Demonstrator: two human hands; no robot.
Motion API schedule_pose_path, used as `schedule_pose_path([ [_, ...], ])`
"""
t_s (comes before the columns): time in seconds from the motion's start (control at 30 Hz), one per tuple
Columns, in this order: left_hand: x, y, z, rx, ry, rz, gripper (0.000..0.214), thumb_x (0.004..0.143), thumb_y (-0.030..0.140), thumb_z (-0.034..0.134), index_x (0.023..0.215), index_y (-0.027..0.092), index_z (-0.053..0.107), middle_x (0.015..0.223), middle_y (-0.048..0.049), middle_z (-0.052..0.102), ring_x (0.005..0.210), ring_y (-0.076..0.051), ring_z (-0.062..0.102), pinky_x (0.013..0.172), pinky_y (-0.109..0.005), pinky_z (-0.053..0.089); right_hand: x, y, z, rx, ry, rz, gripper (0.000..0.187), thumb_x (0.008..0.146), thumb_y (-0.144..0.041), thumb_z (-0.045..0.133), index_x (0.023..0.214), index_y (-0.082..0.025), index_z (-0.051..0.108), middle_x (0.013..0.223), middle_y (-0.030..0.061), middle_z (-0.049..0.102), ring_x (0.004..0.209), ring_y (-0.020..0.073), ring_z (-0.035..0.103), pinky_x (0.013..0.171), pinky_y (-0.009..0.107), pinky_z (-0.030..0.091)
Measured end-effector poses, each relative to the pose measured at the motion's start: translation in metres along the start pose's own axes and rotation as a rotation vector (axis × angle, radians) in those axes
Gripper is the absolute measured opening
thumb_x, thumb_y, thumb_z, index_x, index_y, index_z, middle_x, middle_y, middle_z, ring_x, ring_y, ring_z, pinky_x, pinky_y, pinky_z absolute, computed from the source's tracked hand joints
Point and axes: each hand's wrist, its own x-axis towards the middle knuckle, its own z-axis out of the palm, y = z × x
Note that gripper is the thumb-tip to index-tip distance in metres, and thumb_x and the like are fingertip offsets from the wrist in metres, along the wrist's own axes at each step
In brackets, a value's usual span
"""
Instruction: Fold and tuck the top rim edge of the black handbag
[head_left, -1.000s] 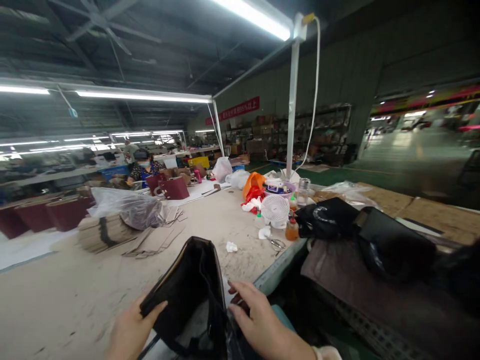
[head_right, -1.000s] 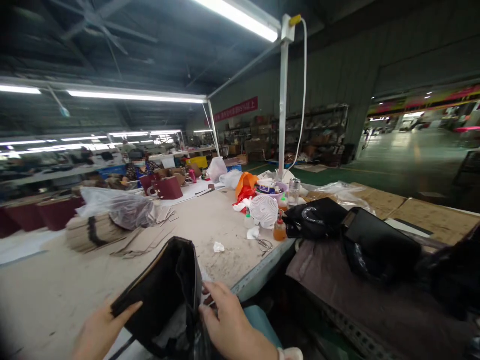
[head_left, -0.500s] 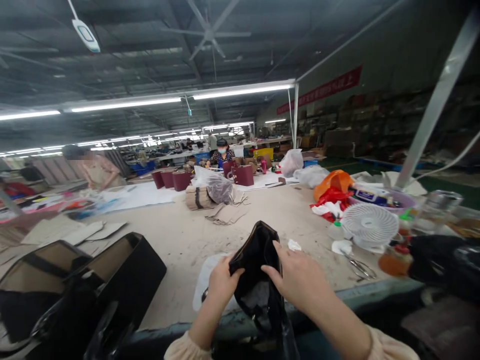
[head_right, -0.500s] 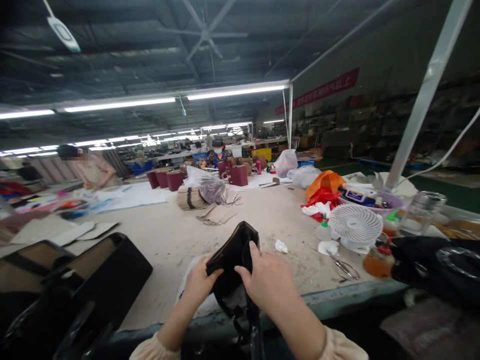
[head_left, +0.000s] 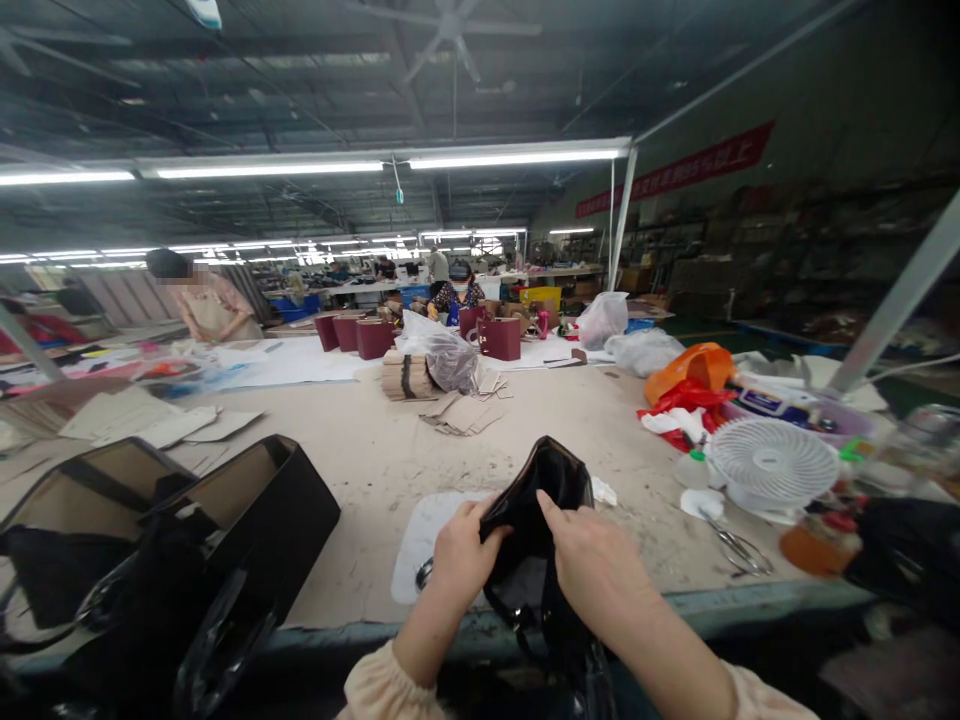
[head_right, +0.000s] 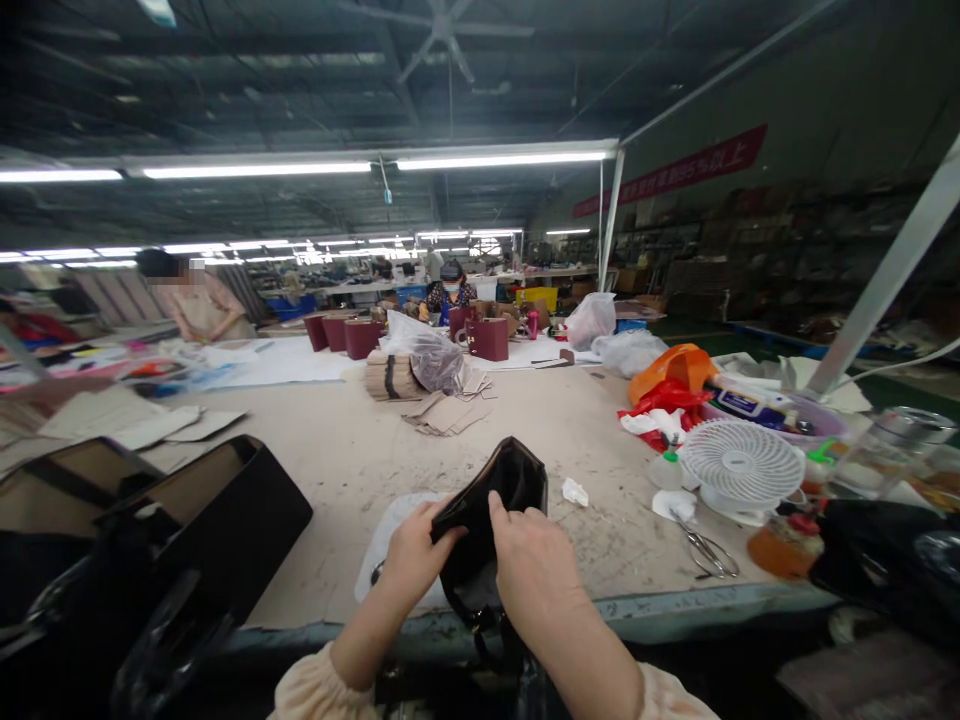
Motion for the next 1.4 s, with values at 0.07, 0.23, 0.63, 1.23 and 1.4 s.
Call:
schedule_pose_path([
  [0.07, -0.002, -0.002, -0.006, -0.016, 0.003, 0.006, 0.041, 0.081, 0.025, 0.061, 0.122, 0.028, 0.060, 0.105, -0.0036, 0.066, 0.099, -0.021, 0.062, 0.091, -0.032, 0.046, -0.012, 0.006, -0.006, 0.078, -0.035, -0.161, 0.054, 0.078, 0.001, 0.039, 0.126, -0.016, 0.058, 0.086, 0.0098, 0.070, 0.082, 0.0231, 0.060, 0.069, 0.033, 0.045],
  [0.23, -0.008, -0.007, -0.017, -0.039, -0.025, -0.022, 0.041, 0.079, 0.024, 0.062, 0.120, 0.029, 0.061, 0.104, -0.0032, 0.067, 0.099, -0.021, 0.062, 0.090, -0.033, 0.047, -0.046, 0.020, -0.033, 0.355, -0.246, -0.429, 0.035, 0.078, -0.003, 0.045, 0.083, -0.028, 0.068, 0.078, 0.0003, 0.069, 0.082, 0.0181, 0.058, 0.076, 0.032, 0.045],
  [0.63, -0.015, 0.003, -0.006, 0.029, -0.045, -0.028, 0.045, 0.082, 0.022, 0.054, 0.126, 0.030, 0.056, 0.110, -0.0038, 0.064, 0.103, -0.021, 0.061, 0.092, -0.029, 0.046, 0.002, 0.102, -0.004, 0.399, 0.333, 0.093, 0.044, 0.086, -0.046, 0.052, 0.118, -0.017, 0.062, 0.103, 0.0101, 0.068, 0.081, 0.0189, 0.065, 0.067, 0.031, 0.054],
  [1.23, -0.010, -0.003, -0.009, -0.056, -0.042, -0.040, 0.044, 0.080, 0.027, 0.061, 0.123, 0.030, 0.060, 0.113, -0.0033, 0.065, 0.103, -0.020, 0.061, 0.096, -0.031, 0.047, 0.080, 0.094, 0.002, 0.218, 0.093, 0.177, 0.055, 0.086, -0.059, 0.042, 0.115, -0.019, 0.066, 0.095, 0.0083, 0.072, 0.081, 0.0209, 0.067, 0.071, 0.033, 0.051],
  [1.4, -0.007, 0.001, -0.006, -0.073, 0.023, -0.030, 0.039, 0.080, 0.031, 0.062, 0.118, 0.025, 0.063, 0.115, -0.0051, 0.065, 0.106, -0.021, 0.060, 0.098, -0.032, 0.047, 0.045, 0.058, -0.008, 0.321, 0.152, -0.014, 0.055, 0.086, -0.058, 0.046, 0.123, -0.019, 0.061, 0.102, 0.0086, 0.070, 0.086, 0.0221, 0.066, 0.077, 0.036, 0.053],
])
